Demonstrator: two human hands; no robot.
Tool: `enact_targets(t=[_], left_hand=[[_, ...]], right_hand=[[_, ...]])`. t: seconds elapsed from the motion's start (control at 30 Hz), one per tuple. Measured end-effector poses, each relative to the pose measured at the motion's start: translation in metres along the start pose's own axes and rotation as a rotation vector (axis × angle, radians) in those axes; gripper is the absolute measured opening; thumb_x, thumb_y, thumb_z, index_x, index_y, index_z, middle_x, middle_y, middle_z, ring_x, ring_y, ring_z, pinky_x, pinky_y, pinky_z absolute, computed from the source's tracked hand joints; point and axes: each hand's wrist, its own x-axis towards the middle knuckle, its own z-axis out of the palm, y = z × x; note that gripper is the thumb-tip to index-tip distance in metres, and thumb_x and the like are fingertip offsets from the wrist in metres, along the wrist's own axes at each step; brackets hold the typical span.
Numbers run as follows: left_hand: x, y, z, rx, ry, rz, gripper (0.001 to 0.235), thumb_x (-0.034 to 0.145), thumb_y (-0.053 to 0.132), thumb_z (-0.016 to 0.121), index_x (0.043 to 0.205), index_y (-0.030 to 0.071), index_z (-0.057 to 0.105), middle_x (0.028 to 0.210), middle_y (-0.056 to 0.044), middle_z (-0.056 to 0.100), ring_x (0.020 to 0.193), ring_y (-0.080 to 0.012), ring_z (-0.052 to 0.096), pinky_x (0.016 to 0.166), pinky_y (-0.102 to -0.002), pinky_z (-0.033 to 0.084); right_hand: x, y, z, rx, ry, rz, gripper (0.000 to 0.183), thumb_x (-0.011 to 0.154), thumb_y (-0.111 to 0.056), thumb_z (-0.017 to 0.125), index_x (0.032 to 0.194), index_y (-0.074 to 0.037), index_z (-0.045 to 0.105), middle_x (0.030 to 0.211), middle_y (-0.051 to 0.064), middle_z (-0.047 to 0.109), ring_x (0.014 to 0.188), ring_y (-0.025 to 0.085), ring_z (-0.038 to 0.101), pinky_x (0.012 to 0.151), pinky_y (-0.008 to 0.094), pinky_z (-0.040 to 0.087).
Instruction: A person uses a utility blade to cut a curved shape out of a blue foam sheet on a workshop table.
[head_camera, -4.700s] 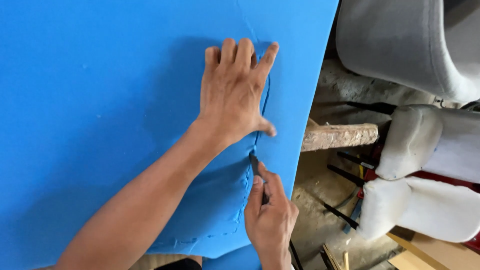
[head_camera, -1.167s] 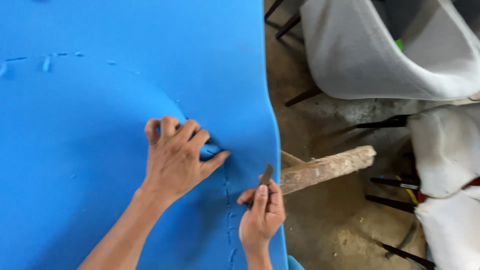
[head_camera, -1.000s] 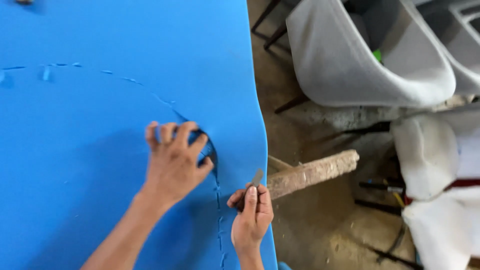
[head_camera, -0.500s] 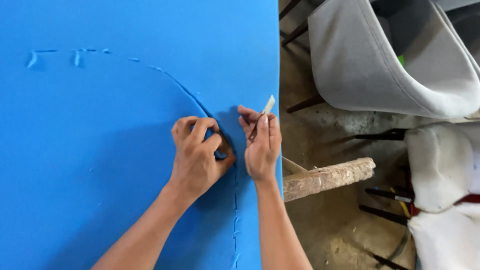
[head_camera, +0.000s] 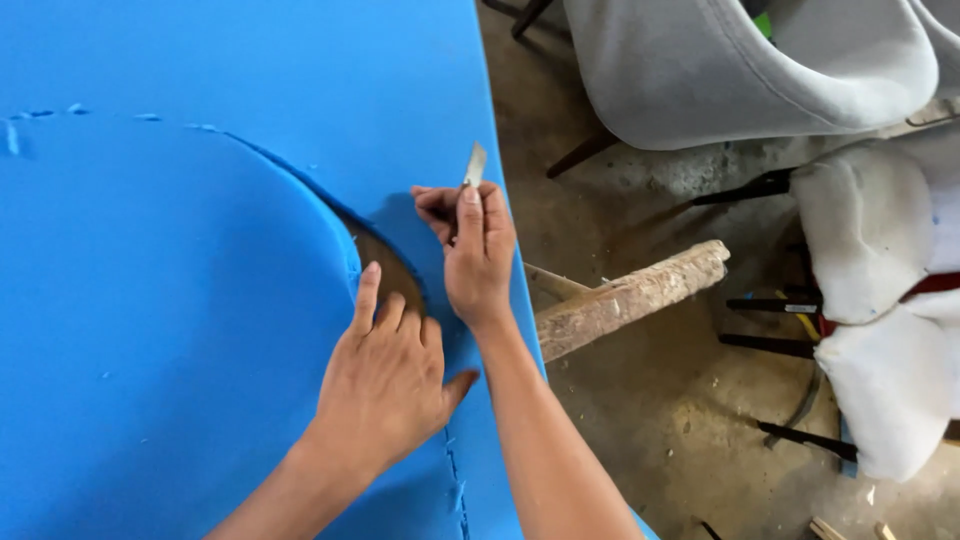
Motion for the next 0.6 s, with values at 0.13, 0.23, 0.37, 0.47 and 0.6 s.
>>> enact_targets(t=[0.13, 0.23, 0.37, 0.47, 0.6], left_hand=[[-0.006, -0.013, 0.002, -0.093, -0.114, 0.048, 0.047, 0.069, 0.059, 0.078, 0.075, 0.014, 0.067, 0.067, -0.005, 0.064, 0.092, -0.0296, 0.059, 0.119, -0.060, 0.024], [-0.010, -0.020, -0.017, -0.099, -0.126, 0.081, 0.046, 0.066, 0.058, 0.081, 0.066, 0.014, 0.069, 0.056, -0.004, 0.062, 0.083, -0.0268, 0.060, 0.121, -0.059, 0.025], [-0.009, 0.009, -0.017, 0.143, -0.260, 0.019, 0.017, 0.082, 0.014, 0.053, 0.089, 0.016, 0.068, 0.070, -0.008, 0.066, 0.086, -0.0322, 0.061, 0.119, -0.069, 0.018], [-0.018, 0.032, 0.006, 0.241, -0.347, 0.149, 0.035, 0.086, 0.023, 0.050, 0.104, 0.005, 0.075, 0.105, -0.028, 0.070, 0.124, -0.0421, 0.053, 0.120, -0.068, 0.011], [-0.029, 0.038, 0.008, 0.108, -0.260, 0.117, 0.032, 0.089, 0.032, 0.054, 0.080, 0.006, 0.070, 0.076, -0.015, 0.062, 0.100, -0.0369, 0.055, 0.121, -0.066, 0.015]], right_hand=[[-0.002, 0.000, 0.001, -0.062, -0.014, -0.043, 0.024, 0.108, -0.020, 0.037, 0.095, -0.002, 0.044, 0.090, 0.020, 0.065, 0.104, 0.035, 0.067, 0.093, 0.044, 0.060], [-0.002, 0.005, -0.001, -0.054, -0.012, -0.052, 0.023, 0.108, -0.022, 0.037, 0.098, -0.002, 0.045, 0.089, 0.019, 0.064, 0.103, 0.035, 0.068, 0.092, 0.045, 0.060], [-0.002, 0.000, 0.002, -0.086, 0.002, -0.050, 0.024, 0.107, -0.022, 0.038, 0.096, -0.002, 0.047, 0.086, 0.018, 0.065, 0.100, 0.034, 0.069, 0.092, 0.044, 0.060], [-0.003, -0.003, 0.003, -0.103, -0.003, -0.053, 0.023, 0.106, -0.021, 0.038, 0.094, -0.003, 0.047, 0.085, 0.016, 0.065, 0.100, 0.033, 0.069, 0.091, 0.043, 0.061], [-0.003, -0.005, 0.003, -0.125, -0.034, -0.065, 0.025, 0.106, -0.023, 0.038, 0.095, -0.003, 0.047, 0.086, 0.018, 0.064, 0.100, 0.033, 0.069, 0.090, 0.043, 0.061]])
